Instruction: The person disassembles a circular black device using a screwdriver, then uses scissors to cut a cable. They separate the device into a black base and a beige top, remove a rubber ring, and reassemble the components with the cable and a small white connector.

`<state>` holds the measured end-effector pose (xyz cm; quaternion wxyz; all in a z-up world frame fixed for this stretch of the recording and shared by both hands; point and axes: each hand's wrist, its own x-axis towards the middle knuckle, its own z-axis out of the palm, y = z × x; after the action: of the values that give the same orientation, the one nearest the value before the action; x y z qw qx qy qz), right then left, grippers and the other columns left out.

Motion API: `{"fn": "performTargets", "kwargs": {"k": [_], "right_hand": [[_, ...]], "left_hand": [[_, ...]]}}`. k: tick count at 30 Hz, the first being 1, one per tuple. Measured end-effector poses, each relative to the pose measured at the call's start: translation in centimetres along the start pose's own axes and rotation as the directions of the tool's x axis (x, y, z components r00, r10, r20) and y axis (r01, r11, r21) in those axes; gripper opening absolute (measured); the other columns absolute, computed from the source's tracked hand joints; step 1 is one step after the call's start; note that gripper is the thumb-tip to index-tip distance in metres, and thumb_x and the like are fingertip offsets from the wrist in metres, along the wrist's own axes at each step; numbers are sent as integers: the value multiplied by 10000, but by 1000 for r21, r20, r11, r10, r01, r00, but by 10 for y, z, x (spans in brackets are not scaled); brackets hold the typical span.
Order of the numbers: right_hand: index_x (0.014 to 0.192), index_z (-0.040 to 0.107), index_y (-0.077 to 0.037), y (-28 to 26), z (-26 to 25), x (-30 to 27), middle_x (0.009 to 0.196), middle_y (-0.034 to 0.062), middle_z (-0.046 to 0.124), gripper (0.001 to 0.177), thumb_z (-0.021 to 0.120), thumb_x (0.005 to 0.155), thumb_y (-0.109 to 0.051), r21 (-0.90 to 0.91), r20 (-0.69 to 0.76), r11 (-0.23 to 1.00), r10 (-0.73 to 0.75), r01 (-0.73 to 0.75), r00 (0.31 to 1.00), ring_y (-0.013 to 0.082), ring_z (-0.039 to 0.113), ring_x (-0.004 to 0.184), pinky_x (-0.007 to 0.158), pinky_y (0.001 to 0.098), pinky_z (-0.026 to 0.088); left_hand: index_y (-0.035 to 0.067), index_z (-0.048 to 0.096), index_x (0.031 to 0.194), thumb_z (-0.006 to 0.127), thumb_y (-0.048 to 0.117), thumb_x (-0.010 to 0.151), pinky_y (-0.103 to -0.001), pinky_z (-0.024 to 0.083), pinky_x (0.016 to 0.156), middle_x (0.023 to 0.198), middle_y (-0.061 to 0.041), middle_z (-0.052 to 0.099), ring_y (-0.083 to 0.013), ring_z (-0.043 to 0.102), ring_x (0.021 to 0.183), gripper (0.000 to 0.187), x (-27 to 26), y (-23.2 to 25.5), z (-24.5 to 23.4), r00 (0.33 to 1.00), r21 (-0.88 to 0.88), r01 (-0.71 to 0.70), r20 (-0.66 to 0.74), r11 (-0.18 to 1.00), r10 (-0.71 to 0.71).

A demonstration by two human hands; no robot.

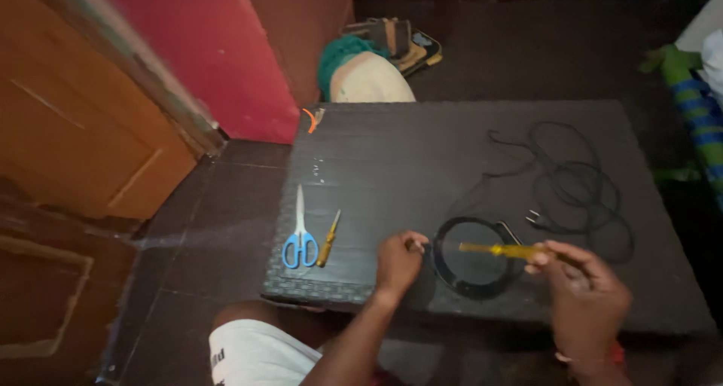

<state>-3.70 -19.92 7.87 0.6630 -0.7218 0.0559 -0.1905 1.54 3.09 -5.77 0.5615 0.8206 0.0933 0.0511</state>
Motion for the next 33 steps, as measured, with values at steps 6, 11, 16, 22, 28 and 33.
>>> {"fn": "performTargets", "kwargs": {"k": [6, 11, 16, 22, 28, 33], "right_hand": [[1057, 673, 77, 37, 20, -2, 986, 219, 756, 171, 705, 890, 59, 66, 9, 954, 294, -294, 956, 245, 771, 928, 869, 358, 642], [1018, 750, -35, 55, 69, -41, 1179, 102, 720, 230, 786, 799, -97, -242, 515, 913, -165, 327, 841, 156, 769, 1069, 886, 282, 607], [1413, 561, -64, 41, 118, -68, 1423, 191, 620, 563, 716, 879, -153, -238, 662, 938, -33, 252, 749, 333, 601, 1324, 1085, 437, 471], [1439, 396, 89, 71, 164, -72, 1550, 307, 338, 747, 645, 867, -321, -593, 618, 576, -123, 563, 776, 461, 286, 1466, 1189, 535, 237], [1499, 357, 67, 115, 195, -63, 1600, 250, 300, 827, 544, 902, -474, -759, 601, 332, 25, 560, 799, 420, 234, 1499, 1185, 583, 187], [1481, 350, 44, 148, 242, -16, 1607, 212, 289, 744, 508, 948, -450, -760, 627, 240, 28, 604, 778, 394, 227, 1509, 1200, 595, 174]], "left_hand": [[65, 712, 1239, 677, 218, 970, -341, 584, 792, 1057, -85, 757, -164, 688, 860, 312, -19, 25, -16, 795, -343, 433, 581, 834, -174], [12, 677, 1122, 632, 313, 1026, -295, 572, 770, 963, -58, 715, -114, 692, 839, 319, -40, 71, -41, 860, -562, 487, 444, 668, -253], [-5, 693, 926, 650, 181, 959, -291, 528, 532, 745, -81, 680, -147, 646, 636, 193, -21, 59, -83, 947, -386, 300, 15, 872, -319], [18, 724, 920, 661, 162, 931, -281, 542, 509, 686, -49, 731, -132, 719, 596, 158, 2, 37, -111, 954, -212, 292, -11, 933, -301], [17, 742, 872, 703, 160, 907, -291, 572, 538, 682, -75, 753, -144, 721, 565, 152, 13, 41, -139, 951, -41, 308, -9, 951, -308], [34, 748, 862, 701, 204, 909, -314, 564, 545, 686, -79, 757, -155, 710, 548, 183, 18, 42, -159, 942, -11, 333, -44, 943, -333]]}}
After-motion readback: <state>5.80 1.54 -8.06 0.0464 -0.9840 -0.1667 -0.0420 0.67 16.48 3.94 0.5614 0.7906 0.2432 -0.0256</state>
